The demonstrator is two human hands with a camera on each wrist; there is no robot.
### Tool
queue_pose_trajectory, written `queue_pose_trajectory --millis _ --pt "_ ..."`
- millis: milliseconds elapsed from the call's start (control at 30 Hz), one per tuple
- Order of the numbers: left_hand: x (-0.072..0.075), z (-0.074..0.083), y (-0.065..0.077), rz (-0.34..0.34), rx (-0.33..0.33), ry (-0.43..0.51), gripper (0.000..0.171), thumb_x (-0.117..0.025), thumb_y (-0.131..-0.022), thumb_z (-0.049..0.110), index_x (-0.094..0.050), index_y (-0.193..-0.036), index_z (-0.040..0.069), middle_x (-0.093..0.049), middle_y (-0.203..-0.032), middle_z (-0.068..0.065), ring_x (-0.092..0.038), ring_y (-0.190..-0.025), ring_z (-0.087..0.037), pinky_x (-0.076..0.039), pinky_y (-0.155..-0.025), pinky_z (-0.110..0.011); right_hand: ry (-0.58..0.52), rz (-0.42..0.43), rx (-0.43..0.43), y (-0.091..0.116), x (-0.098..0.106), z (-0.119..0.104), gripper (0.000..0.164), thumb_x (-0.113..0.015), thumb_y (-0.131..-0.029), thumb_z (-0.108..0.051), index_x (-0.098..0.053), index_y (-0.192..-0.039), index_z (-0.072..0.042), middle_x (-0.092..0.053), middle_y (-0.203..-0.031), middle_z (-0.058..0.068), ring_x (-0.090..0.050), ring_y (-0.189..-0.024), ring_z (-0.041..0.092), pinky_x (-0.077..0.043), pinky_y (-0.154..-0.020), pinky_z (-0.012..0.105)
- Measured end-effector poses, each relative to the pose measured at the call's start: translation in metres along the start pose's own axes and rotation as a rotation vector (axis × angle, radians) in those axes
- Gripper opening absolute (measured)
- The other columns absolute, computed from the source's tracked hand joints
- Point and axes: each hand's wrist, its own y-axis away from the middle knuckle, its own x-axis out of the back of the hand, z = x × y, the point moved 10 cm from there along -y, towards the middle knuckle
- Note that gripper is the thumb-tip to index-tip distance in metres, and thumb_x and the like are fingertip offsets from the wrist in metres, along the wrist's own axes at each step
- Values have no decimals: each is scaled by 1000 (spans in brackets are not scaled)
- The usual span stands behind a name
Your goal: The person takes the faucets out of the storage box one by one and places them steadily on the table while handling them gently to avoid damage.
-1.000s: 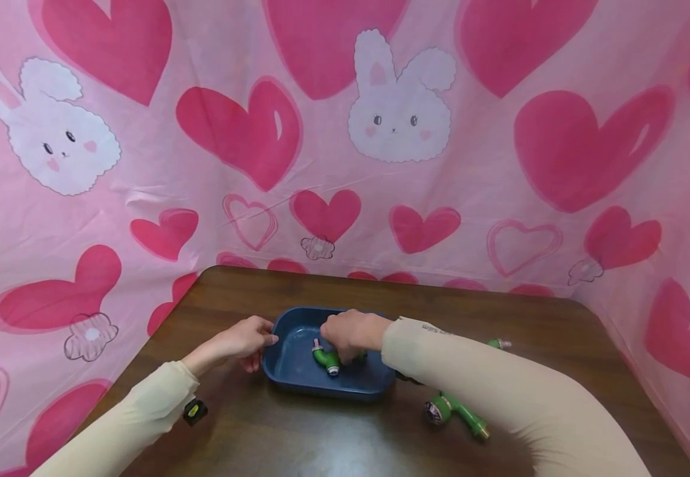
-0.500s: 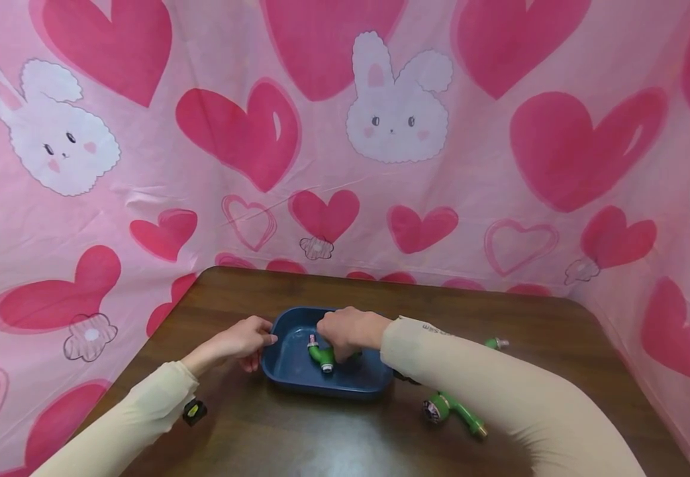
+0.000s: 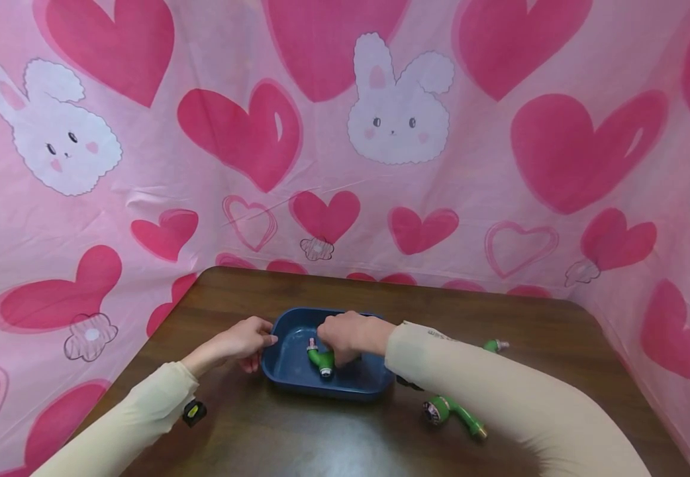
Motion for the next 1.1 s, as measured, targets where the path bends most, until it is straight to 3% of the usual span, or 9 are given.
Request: queue_pose_trajectory --millis 567,733,1100 --pt "-1 2 1 -5 4 25 30 -61 -107 10 -63 -132 -6 -64 -64 -14 -61 -45 -18 -58 -47 -32 -30 30 -3 9 -4 1 21 -90 -87 -24 -69 -88 -19 -59 -76 -7 -57 -68 12 -51 -62 24" --pt "-2 1 1 -14 1 33 25 -61 -107 11 -66 -127 -4 -64 -64 -14 -61 -46 -18 -59 -48 -33 -20 34 12 10 -4 1 20 -90 -87 -24 -70 -87 -20 -59 -74 -8 -56 -66 12 -50 -62 24" --pt "-2 0 0 -18 1 43 26 -61 -107 11 -65 -128 -4 -64 -65 -14 -61 -46 -17 -58 -48 -32 -6 83 31 18 7 1 20 -90 -86 -27 -72 -86 -18 -59 -74 -8 -54 -66 11 -50 -60 25"
